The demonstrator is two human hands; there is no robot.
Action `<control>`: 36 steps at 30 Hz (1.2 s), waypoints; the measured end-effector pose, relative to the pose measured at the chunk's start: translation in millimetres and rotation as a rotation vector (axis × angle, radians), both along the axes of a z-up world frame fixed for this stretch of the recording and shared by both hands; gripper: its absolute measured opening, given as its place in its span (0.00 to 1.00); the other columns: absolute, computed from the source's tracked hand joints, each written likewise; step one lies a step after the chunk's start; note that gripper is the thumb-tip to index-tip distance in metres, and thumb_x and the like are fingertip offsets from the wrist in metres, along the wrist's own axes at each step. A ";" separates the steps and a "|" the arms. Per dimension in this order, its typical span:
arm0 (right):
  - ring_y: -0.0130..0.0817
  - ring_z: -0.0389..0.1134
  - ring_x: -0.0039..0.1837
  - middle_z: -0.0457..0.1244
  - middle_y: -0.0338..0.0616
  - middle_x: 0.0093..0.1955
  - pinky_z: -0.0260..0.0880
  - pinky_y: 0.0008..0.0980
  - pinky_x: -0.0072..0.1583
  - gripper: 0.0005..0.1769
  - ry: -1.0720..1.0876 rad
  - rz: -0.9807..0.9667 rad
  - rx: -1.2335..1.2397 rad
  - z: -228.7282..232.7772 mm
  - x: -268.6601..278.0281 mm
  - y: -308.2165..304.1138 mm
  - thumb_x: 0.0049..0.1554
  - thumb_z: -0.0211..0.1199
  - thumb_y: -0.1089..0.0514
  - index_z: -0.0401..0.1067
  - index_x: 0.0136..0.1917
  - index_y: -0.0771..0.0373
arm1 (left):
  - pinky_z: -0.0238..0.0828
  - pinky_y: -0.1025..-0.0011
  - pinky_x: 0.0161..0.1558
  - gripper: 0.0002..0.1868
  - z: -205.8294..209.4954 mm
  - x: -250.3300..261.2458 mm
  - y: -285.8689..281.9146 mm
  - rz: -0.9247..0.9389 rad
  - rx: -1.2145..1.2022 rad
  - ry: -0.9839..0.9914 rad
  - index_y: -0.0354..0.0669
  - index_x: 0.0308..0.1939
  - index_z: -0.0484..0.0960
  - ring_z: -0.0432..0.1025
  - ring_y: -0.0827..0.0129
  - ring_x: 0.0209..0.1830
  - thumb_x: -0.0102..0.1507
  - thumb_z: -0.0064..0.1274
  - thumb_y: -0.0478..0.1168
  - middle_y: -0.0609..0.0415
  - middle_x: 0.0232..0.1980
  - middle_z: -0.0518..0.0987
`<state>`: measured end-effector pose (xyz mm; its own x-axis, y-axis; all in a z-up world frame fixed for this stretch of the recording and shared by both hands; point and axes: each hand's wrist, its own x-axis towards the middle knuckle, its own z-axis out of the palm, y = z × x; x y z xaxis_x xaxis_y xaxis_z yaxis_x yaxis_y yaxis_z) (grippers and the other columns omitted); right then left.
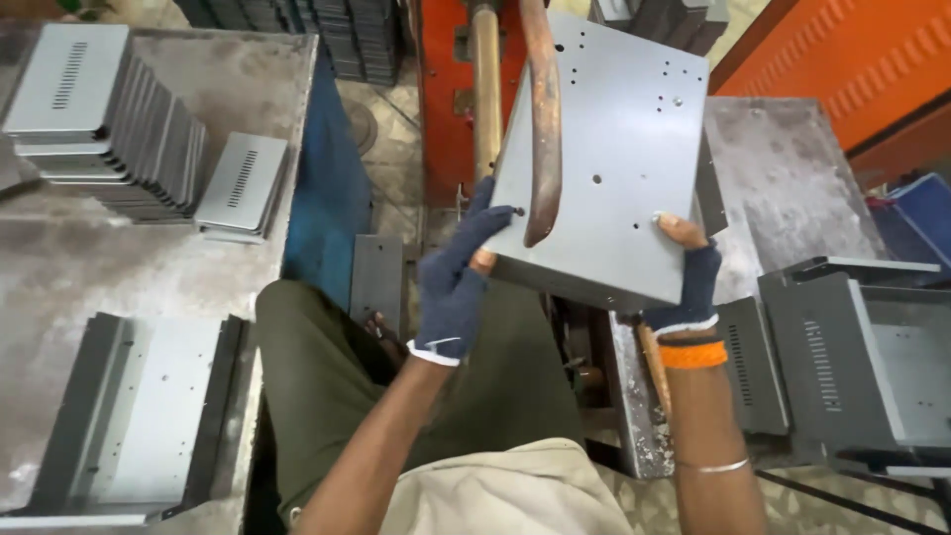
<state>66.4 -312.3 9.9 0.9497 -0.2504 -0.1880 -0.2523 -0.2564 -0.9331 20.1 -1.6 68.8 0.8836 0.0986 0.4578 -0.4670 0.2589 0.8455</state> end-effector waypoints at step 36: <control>0.25 0.68 0.62 0.71 0.47 0.51 0.69 0.28 0.65 0.21 0.018 0.098 0.609 31.9 4.7 73.1 0.61 0.39 0.65 0.74 0.52 0.74 | 0.67 0.59 0.67 0.28 -174.8 42.1 44.5 0.063 0.228 0.277 0.50 0.72 0.72 0.68 0.64 0.70 0.66 0.53 0.32 0.50 0.68 0.77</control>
